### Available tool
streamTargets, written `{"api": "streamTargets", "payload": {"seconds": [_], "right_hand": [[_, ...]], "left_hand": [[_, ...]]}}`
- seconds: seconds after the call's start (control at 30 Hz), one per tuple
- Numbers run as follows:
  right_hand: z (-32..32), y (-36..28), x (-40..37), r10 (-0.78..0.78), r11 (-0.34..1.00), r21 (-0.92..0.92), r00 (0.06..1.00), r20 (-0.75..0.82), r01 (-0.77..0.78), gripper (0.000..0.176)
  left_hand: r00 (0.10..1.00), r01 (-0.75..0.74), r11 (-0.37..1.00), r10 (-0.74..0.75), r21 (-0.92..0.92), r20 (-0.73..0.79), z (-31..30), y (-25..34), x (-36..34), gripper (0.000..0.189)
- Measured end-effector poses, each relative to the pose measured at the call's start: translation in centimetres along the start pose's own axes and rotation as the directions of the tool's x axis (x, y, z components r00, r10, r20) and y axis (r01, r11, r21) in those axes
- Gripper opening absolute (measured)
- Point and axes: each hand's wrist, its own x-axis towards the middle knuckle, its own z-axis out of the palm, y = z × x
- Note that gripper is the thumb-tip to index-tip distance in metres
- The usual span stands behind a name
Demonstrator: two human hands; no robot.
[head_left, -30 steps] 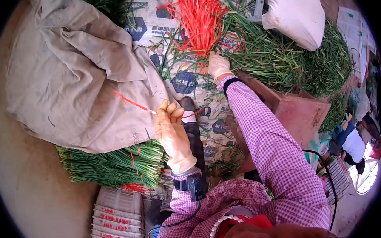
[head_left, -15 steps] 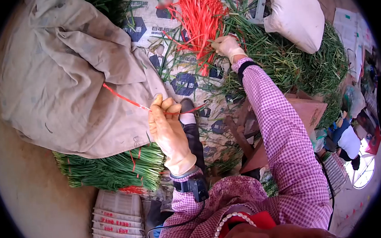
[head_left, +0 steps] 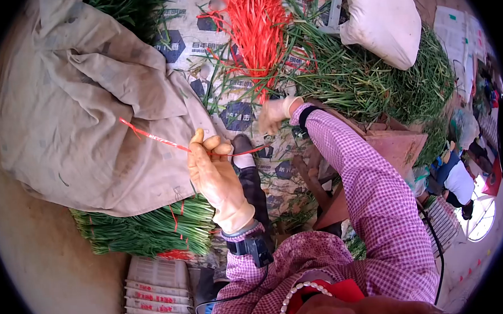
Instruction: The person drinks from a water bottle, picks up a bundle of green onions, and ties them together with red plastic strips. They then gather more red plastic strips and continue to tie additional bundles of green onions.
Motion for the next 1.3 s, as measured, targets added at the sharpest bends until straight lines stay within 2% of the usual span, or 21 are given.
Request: {"api": "streamTargets", "payload": {"seconds": [0.03, 0.1, 0.13, 0.17, 0.2, 0.27, 0.3, 0.37, 0.4, 0.47, 0.5, 0.6, 0.77, 0.83, 0.87, 1.0, 1.1, 1.13, 1.23, 1.27, 1.3], "right_hand": [[-0.2, 0.4, -0.2, 0.0, 1.0, 0.005, 1.0, -0.003, 0.0, 0.031], [-1.1, 0.9, -1.8, 0.299, 0.944, -0.144, 0.954, -0.005, -0.297, 0.034], [-2.4, 1.5, -2.9, 0.28, 0.955, -0.092, 0.959, -0.041, -0.283, 0.035], [-4.0, 1.2, -2.6, 0.379, 0.899, -0.136, 0.895, -0.235, -0.416, 0.037], [-5.0, 0.5, -4.2, 0.36, 0.933, 0.178, 0.826, -0.433, -0.313, 0.041], [-7.9, 3.1, -3.6, 0.272, 0.925, 0.374, 0.576, -0.771, 0.063, 0.041], [-10.1, 6.0, -1.8, 0.326, 0.79, 0.561, 0.605, -0.727, 0.249, 0.045], [-11.5, 7.4, -0.9, 0.149, 0.988, 0.156, 0.285, -0.947, 0.003, 0.069], [-11.4, 6.6, -1.0, 0.149, 0.988, 0.157, 0.284, -0.947, 0.005, 0.069], [-10.7, 3.9, -1.0, 0.299, 0.951, 0.269, 0.241, -0.923, -0.15, 0.111], [-10.5, 3.0, -0.2, 0.302, 0.951, 0.272, 0.243, -0.922, -0.149, 0.111], [-10.3, 0.3, 1.8, 0.435, 0.895, 0.446, 0.293, -0.851, -0.033, 0.147], [-8.8, -6.1, 4.9, 0.351, 0.936, 0.338, 0.207, -0.913, -0.094, 0.149], [-8.4, -7.5, 6.5, 0.367, 0.909, 0.333, 0.103, -0.924, -0.251, 0.15], [-7.9, -8.1, 7.4, 0.308, 0.917, 0.304, -0.023, -0.951, -0.259, 0.145], [-7.6, -7.8, 8.6, 0.2, 0.898, 0.192, -0.022, -0.98, -0.395, 0.141], [-9.0, -5.2, 8.6, 0.079, 0.98, 0.093, -0.086, -0.993, -0.174, 0.105], [-9.3, -5.0, 7.4, 0.157, 0.972, 0.166, -0.065, -0.986, -0.168, 0.092], [-10.7, -3.6, 5.1, 0.226, 0.973, 0.223, -0.057, -0.972, 0.059, 0.088], [-9.7, -2.9, 4.7, 0.092, 0.984, 0.055, -0.214, -0.972, 0.172, 0.075], [-9.8, -2.1, 4.1, 0.091, 0.985, 0.056, -0.215, -0.972, 0.163, 0.075]], "left_hand": [[1.0, 0.004, 1.0, -0.004, 0.002, 0.003, 0.1, -0.1, 0.1, 0.034], [1.0, 0.008, 1.0, -0.007, -0.014, 0.019, 0.3, -0.1, 0.2, 0.035], [1.0, 0.009, 1.0, -0.009, -0.012, 0.02, 0.2, -0.1, 0.2, 0.035], [0.999, 0.018, 0.999, -0.019, 0.027, 0.037, 0.0, -0.1, 0.3, 0.037], [0.998, 0.026, 0.997, -0.03, 0.066, 0.054, 0.0, -0.1, 0.3, 0.039], [0.998, 0.029, 0.997, -0.032, 0.07, 0.045, 0.1, 0.0, 0.5, 0.039], [0.999, 0.03, 0.997, -0.033, 0.078, 0.035, 0.2, 0.1, 0.6, 0.039], [0.998, 0.032, 0.997, -0.036, 0.077, 0.044, 0.3, 0.3, 0.7, 0.039], [0.998, 0.034, 0.997, -0.038, 0.076, 0.053, 0.4, 0.4, 0.8, 0.04], [0.997, 0.039, 0.997, -0.043, 0.073, 0.058, 0.4, 0.6, 1.0, 0.04], [0.997, 0.047, 0.997, -0.051, 0.068, 0.063, 0.4, 0.6, 1.1, 0.04], [0.998, 0.025, 0.992, -0.031, 0.127, 0.049, 0.2, 0.7, 1.4, 0.041], [0.999, 0.029, 0.989, -0.032, 0.145, 0.022, -0.6, 1.6, 2.1, 0.042], [1.0, 0.02, 0.987, -0.023, 0.161, 0.015, -1.0, 1.9, 2.5, 0.042], [1.0, 0.021, 0.987, -0.023, 0.157, 0.008, -1.3, 2.1, 2.7, 0.041], [1.0, 0.02, 0.992, -0.02, 0.128, -0.006, -2.1, 2.7, 3.3, 0.038], [1.0, 0.021, 0.994, -0.019, 0.106, -0.022, -2.3, 3.1, 3.3, 0.038], [1.0, 0.02, 0.995, -0.021, 0.096, 0.001, -2.3, 3.1, 3.3, 0.038], [1.0, 0.017, 0.995, -0.018, 0.096, 0.003, -2.1, 3.2, 3.3, 0.038], [0.999, 0.029, 0.992, -0.027, 0.124, -0.019, -2.1, 3.2, 3.1, 0.039], [0.999, 0.036, 0.992, -0.034, 0.119, -0.021, -2.2, 3.2, 2.9, 0.039]]}}
